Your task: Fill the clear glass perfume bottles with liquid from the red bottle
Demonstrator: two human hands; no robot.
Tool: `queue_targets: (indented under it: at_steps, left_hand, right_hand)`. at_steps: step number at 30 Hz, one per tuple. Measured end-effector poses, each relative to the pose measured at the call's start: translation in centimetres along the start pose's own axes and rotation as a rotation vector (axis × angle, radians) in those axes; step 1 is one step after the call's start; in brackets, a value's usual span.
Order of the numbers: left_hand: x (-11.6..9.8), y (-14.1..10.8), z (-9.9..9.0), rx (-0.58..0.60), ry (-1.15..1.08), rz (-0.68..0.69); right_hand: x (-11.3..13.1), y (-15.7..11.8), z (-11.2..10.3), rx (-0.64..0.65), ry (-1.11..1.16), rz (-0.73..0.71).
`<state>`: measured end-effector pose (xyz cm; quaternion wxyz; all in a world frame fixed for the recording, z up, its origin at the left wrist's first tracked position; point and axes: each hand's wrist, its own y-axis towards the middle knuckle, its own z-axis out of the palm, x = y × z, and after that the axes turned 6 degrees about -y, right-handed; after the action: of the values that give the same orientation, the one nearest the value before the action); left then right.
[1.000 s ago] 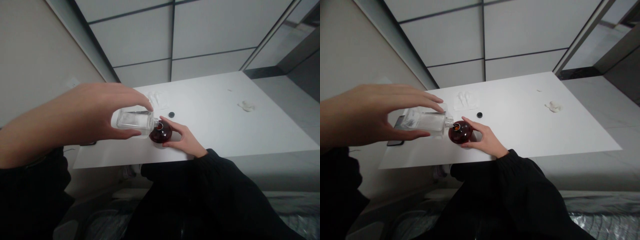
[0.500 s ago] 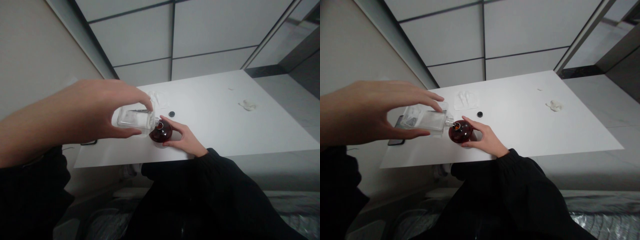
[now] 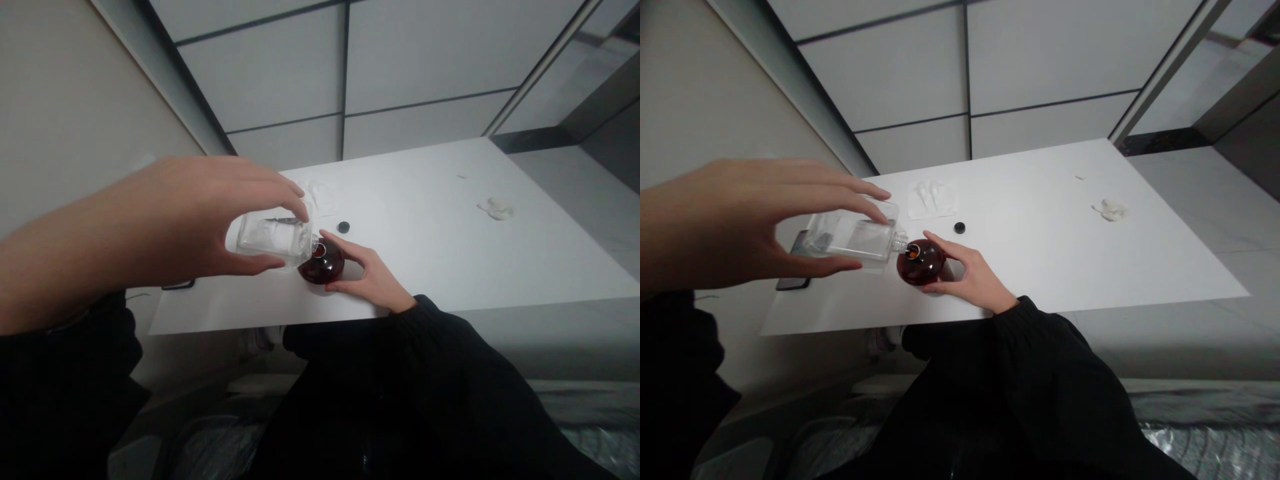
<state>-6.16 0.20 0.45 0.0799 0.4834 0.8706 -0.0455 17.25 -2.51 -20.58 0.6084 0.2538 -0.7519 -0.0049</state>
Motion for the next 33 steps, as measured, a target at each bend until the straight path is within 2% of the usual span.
queue_targets:
  at_steps: [11, 17, 33]
  left_hand:
    - [0.3, 0.0, 0.3, 0.019, 0.019, -0.019]
    - [0.4, 0.0, 0.3, 0.017, -0.032, 0.017]
    - [-0.5, 1.1, 0.2, 0.063, 0.0, -0.008]
  right_hand:
    - [0.4, 0.0, -0.1, 0.008, -0.004, 0.01]
    - [0.2, -0.1, 0.0, -0.006, 0.003, 0.009]
    - [0.0, -0.1, 0.1, -0.013, 0.014, 0.016]
